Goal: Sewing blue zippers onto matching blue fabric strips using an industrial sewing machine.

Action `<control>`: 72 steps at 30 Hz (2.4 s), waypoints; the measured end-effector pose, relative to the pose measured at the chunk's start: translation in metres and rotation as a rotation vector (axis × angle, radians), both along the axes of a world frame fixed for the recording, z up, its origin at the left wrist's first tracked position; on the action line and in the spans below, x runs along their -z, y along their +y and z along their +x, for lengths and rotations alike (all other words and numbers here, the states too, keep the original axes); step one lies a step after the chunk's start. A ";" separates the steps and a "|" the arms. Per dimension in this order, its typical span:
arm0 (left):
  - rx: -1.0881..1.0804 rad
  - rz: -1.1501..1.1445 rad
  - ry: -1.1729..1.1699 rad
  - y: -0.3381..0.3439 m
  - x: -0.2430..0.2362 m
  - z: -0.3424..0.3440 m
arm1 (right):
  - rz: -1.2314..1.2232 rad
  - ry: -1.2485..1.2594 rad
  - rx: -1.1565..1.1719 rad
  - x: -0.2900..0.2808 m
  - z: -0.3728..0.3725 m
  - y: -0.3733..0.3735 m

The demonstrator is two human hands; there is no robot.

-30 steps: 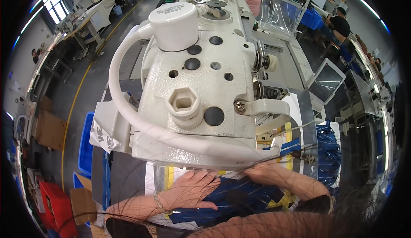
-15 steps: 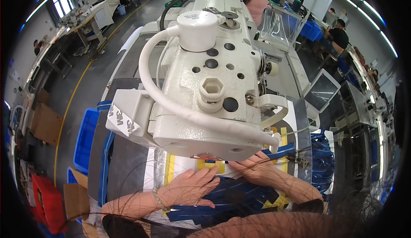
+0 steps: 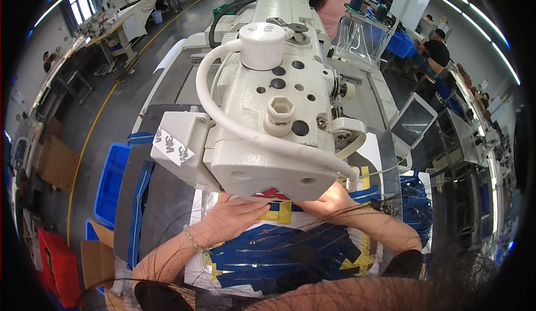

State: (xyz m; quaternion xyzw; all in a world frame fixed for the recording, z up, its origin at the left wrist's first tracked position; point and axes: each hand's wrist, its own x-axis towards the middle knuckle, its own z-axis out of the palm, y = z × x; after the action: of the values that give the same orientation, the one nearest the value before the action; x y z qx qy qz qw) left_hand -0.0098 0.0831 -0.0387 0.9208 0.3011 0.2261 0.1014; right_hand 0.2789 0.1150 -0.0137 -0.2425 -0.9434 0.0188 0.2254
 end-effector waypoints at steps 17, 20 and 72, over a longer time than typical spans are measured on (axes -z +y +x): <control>0.054 -0.057 0.151 0.009 -0.008 0.002 | 0.563 -0.389 -0.277 -0.015 -0.033 0.030; 0.028 -0.006 0.219 0.005 -0.010 0.003 | 0.628 -0.545 -0.253 -0.025 -0.023 0.032; -0.043 0.158 0.267 0.003 -0.010 0.002 | 0.666 -0.250 -0.526 -0.005 -0.043 0.027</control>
State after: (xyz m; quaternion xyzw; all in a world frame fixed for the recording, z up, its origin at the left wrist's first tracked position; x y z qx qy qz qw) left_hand -0.0075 0.0858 -0.0291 0.9411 0.3130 0.1266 -0.0172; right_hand 0.2354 0.1421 -0.0090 0.0911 -0.9478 -0.2589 0.1626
